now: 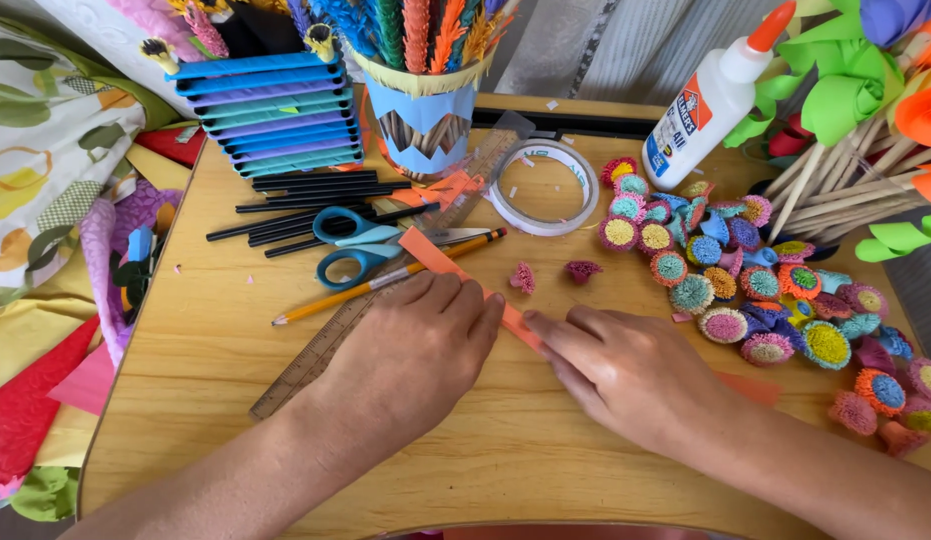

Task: Measuring, marking, and cutting a strip of orange paper for a craft project

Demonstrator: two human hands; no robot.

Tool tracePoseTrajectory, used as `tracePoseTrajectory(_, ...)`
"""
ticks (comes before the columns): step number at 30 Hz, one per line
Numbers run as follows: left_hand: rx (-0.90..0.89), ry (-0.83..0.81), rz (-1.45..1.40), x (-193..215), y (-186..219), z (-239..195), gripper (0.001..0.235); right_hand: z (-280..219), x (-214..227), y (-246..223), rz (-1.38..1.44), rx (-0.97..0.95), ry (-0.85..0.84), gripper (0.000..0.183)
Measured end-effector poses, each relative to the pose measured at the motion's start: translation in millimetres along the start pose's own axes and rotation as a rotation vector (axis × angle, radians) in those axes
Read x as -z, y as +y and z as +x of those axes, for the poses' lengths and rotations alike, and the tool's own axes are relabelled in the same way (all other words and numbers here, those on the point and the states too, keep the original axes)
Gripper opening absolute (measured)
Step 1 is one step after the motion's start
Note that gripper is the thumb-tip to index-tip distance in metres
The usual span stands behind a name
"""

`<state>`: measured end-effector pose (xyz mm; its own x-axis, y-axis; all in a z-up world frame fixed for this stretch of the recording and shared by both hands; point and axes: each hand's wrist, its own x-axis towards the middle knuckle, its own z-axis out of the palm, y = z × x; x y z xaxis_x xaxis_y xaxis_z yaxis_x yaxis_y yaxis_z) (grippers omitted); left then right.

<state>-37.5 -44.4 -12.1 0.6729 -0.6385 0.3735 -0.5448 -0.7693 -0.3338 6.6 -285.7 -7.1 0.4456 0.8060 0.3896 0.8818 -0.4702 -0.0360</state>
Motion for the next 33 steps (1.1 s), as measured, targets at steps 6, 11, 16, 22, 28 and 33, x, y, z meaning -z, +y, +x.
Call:
tracePoseTrajectory(6,0.007,0.016,0.003,1,2,0,0.043,-3,12,0,-0.032,-0.088,-0.037,0.024)
tracePoseTrajectory(11,0.006,0.021,0.019,-2,3,-3,0.044,-15,10,1,-0.101,-0.053,-0.102,0.035)
tracePoseTrajectory(16,-0.009,0.028,0.029,-1,2,-2,0.041,-20,6,4,-0.095,-0.033,-0.106,0.039)
tracePoseTrajectory(22,-0.021,0.052,0.032,0,-1,0,0.034,-25,0,9,-0.066,-0.020,-0.100,0.038)
tracePoseTrajectory(28,-0.027,0.051,0.034,2,-3,2,0.030,-26,-2,13,-0.047,-0.008,-0.107,0.036)
tracePoseTrajectory(33,-0.029,0.040,0.034,2,-4,2,0.030,-27,-3,16,0.032,-0.052,-0.152,0.035)
